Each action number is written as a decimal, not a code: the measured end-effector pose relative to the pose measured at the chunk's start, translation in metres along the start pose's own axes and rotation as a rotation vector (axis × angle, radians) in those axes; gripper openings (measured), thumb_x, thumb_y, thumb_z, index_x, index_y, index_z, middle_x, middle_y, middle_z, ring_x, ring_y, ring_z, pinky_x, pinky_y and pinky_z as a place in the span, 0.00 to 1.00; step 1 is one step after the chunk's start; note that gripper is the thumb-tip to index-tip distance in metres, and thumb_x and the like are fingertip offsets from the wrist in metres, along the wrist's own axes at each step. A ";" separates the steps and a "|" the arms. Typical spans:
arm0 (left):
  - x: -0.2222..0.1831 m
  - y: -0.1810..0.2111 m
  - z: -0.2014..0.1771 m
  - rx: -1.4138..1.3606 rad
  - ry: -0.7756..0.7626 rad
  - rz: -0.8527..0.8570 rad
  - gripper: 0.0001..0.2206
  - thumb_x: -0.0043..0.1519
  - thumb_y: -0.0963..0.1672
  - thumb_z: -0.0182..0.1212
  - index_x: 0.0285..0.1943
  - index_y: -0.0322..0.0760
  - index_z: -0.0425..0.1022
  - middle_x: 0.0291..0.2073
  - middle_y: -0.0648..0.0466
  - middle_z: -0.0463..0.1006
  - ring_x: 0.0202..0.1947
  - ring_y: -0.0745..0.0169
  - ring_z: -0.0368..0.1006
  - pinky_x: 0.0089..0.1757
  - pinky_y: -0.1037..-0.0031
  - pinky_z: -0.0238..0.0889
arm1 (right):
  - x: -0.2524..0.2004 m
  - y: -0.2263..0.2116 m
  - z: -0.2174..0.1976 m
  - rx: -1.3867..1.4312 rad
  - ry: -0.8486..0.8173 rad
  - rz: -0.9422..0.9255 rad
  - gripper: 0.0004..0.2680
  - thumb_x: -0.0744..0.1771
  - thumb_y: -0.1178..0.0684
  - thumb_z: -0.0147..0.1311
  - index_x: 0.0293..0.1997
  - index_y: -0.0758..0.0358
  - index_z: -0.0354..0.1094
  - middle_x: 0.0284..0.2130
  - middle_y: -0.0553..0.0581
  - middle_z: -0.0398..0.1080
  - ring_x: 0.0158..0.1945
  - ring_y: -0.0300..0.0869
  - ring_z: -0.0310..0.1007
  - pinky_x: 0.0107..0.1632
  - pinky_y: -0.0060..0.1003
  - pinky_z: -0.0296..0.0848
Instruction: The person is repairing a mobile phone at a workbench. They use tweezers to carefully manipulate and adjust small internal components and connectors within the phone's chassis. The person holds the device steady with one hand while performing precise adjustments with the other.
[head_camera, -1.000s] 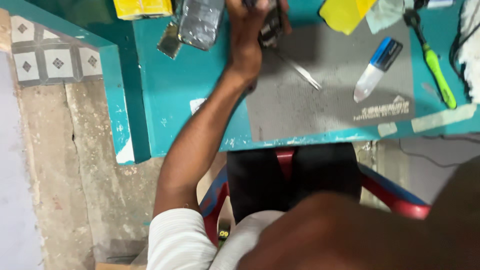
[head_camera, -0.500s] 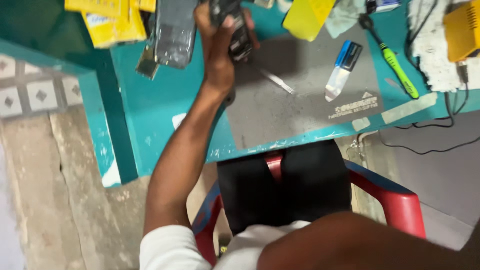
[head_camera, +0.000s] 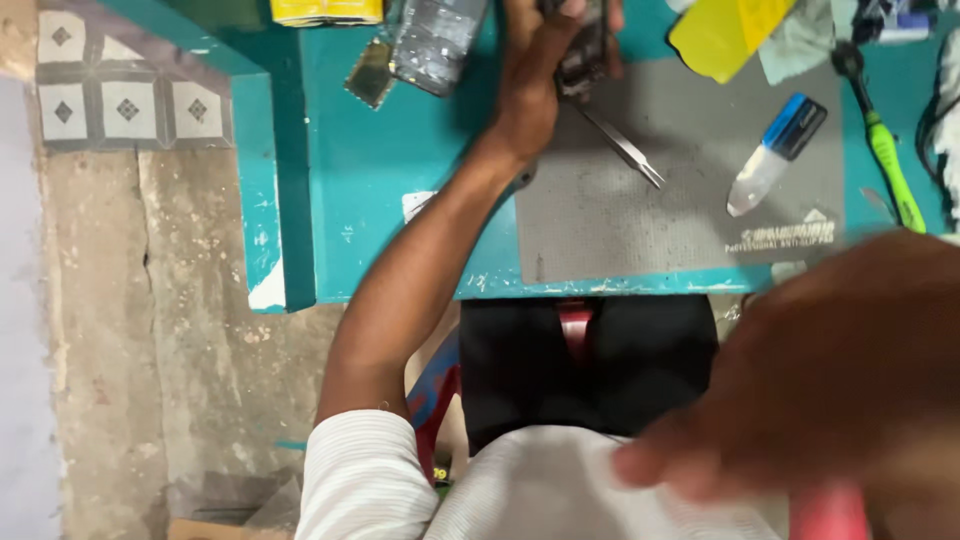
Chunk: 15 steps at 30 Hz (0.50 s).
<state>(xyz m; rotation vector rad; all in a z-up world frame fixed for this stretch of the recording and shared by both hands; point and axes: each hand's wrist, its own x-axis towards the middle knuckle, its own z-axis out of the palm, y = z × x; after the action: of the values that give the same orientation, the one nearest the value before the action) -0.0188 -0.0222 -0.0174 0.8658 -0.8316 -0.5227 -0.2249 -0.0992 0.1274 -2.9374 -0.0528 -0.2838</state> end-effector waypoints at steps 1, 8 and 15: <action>0.001 0.001 0.000 -0.027 -0.004 -0.009 0.16 0.75 0.52 0.49 0.59 0.39 0.59 0.44 0.50 0.76 0.34 0.59 0.79 0.30 0.73 0.70 | 0.006 0.003 -0.001 -0.062 0.014 -0.001 0.10 0.68 0.49 0.57 0.48 0.62 0.77 0.31 0.54 0.77 0.32 0.41 0.79 0.35 0.35 0.77; 0.000 0.005 -0.005 -0.186 -0.040 -0.075 0.20 0.77 0.56 0.40 0.64 0.39 0.59 0.48 0.51 0.75 0.45 0.62 0.78 0.40 0.71 0.72 | 0.048 0.045 0.018 0.418 0.308 0.050 0.08 0.69 0.56 0.60 0.51 0.69 0.75 0.37 0.58 0.76 0.36 0.43 0.78 0.39 0.35 0.76; 0.001 -0.017 -0.007 -0.030 0.080 0.000 0.19 0.78 0.51 0.50 0.71 0.38 0.56 0.54 0.54 0.67 0.53 0.70 0.65 0.56 0.76 0.62 | 0.081 0.060 0.050 0.103 0.546 -0.339 0.19 0.59 0.52 0.77 0.49 0.73 0.76 0.45 0.64 0.73 0.45 0.54 0.78 0.45 0.42 0.79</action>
<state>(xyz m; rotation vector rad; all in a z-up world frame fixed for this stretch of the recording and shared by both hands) -0.0140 -0.0296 -0.0336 0.8535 -0.7486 -0.4961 -0.1333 -0.1471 0.0841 -2.6323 -0.4690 -1.0801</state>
